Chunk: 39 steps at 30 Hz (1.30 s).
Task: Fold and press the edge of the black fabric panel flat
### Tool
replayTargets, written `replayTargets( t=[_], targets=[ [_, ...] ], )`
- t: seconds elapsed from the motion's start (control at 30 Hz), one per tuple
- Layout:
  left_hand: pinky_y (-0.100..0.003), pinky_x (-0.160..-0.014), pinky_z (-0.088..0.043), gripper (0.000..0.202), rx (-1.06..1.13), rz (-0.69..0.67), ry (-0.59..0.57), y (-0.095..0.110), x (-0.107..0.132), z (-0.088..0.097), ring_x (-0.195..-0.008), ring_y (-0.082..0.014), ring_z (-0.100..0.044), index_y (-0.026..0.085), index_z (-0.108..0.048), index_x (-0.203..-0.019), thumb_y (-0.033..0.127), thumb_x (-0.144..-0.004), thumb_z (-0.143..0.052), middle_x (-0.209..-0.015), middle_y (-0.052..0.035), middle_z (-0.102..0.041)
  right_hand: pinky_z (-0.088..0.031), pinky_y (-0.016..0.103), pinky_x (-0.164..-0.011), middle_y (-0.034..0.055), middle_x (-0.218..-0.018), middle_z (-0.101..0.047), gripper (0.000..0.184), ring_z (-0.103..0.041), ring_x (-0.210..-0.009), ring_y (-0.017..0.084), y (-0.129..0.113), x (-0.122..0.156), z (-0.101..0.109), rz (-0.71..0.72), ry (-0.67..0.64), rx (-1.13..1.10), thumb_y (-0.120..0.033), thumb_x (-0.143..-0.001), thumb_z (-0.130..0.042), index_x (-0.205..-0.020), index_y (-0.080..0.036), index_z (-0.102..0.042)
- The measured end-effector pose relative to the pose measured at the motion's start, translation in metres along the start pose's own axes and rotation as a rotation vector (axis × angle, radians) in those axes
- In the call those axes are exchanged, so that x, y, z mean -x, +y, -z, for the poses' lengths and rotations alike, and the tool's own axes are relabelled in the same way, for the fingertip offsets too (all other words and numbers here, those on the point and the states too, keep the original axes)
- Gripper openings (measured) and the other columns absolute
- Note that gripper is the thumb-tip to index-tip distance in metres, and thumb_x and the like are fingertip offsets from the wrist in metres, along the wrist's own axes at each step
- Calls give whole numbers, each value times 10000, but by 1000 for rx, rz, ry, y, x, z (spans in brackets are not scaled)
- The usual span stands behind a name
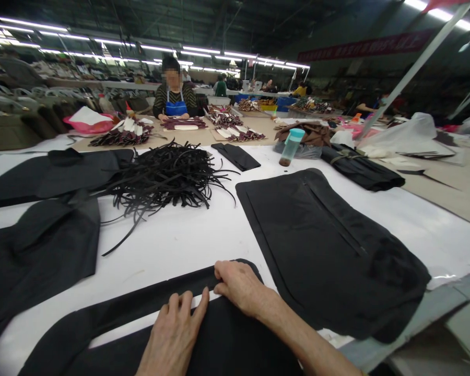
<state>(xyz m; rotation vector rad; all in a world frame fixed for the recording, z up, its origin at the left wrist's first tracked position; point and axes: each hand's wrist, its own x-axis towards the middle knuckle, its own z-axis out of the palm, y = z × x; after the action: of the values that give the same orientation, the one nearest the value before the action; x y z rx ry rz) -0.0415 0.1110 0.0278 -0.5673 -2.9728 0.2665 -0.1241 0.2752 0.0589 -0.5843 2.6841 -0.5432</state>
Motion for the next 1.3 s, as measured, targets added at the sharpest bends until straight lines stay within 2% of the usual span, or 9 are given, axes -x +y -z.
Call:
replayTargets(
  t=[0.17, 0.3, 0.53, 0.77, 0.9, 0.97, 1.1, 1.2, 1.3],
  targets=[
    [-361, -622, -449, 516, -63, -16, 3, 2, 0, -3, -769, -253, -539, 275, -460, -1313, 147, -820, -537, -898, -79, -560, -292, 213, -609, -33, -738, -574, 39, -493, -700, 125, 5, 6, 5, -12, -6, -36, -179, -766, -565, -789, -208, -554],
    [-343, -592, -434, 485, -75, -17, 11, 2, -1, -3, -738, -241, -540, 282, -460, -1312, 179, -843, -525, -867, -71, -553, -277, 231, -586, -20, -694, -581, 73, -497, -681, 135, -1, 2, 5, -112, -8, -12, -149, -727, -549, -765, -204, -579],
    [-338, -555, -416, 525, -97, -22, -49, 4, -8, 4, -689, -250, -556, 386, -385, -1341, 196, -865, -496, -805, -69, -558, -272, 263, -581, 48, -694, -638, 57, -558, -710, 186, -5, -7, 10, -257, -38, 42, -154, -656, -627, -704, -179, -645],
    [-279, -483, -341, 657, -208, -19, -109, 12, -21, 8, -599, -244, -575, 498, -245, -1356, 108, -862, -433, -717, -51, -556, -290, 224, -544, -14, -672, -635, 48, -556, -657, 130, 9, -10, 9, -234, -93, -39, -159, -664, -639, -691, -197, -633],
    [-287, -494, -338, 630, -164, -9, -106, 11, -21, 9, -614, -249, -567, 514, -313, -1320, 107, -855, -439, -731, -53, -559, -288, 229, -553, -14, -663, -625, 50, -550, -658, 132, 11, -10, 6, -247, -77, -51, -146, -665, -630, -684, -192, -623],
    [-294, -510, -345, 590, -92, -10, -66, 7, -18, 7, -647, -244, -550, 477, -369, -1307, 128, -843, -471, -753, -54, -546, -291, 229, -560, -18, -663, -621, 43, -546, -661, 132, 13, -10, 3, -253, -78, -60, -160, -664, -642, -680, -191, -618],
    [-316, -624, -432, 508, 47, -25, 45, -9, -1, -3, -803, -226, -526, 291, -493, -1273, 105, -801, -524, -884, -63, -543, -288, 223, -556, -31, -661, -606, 52, -526, -650, 125, 15, -8, 1, -252, -73, -90, -181, -660, -646, -680, -190, -599],
    [-339, -722, -483, 463, 60, 22, 55, -25, 18, -11, -887, -229, -531, 197, -549, -1222, 50, -786, -501, -1015, -82, -576, -268, 225, -537, -35, -640, -582, 54, -508, -635, 122, 14, -5, 1, -255, -47, -109, -157, -641, -618, -666, -187, -580],
    [-343, -823, -489, 488, 28, 99, 48, -44, 40, -17, -969, -234, -538, 165, -579, -1185, -35, -756, -458, -1101, -88, -595, -262, 224, -529, -36, -620, -558, 55, -503, -629, 123, 11, -2, 1, -249, -11, -132, -145, -625, -591, -637, -185, -555]
  ],
)
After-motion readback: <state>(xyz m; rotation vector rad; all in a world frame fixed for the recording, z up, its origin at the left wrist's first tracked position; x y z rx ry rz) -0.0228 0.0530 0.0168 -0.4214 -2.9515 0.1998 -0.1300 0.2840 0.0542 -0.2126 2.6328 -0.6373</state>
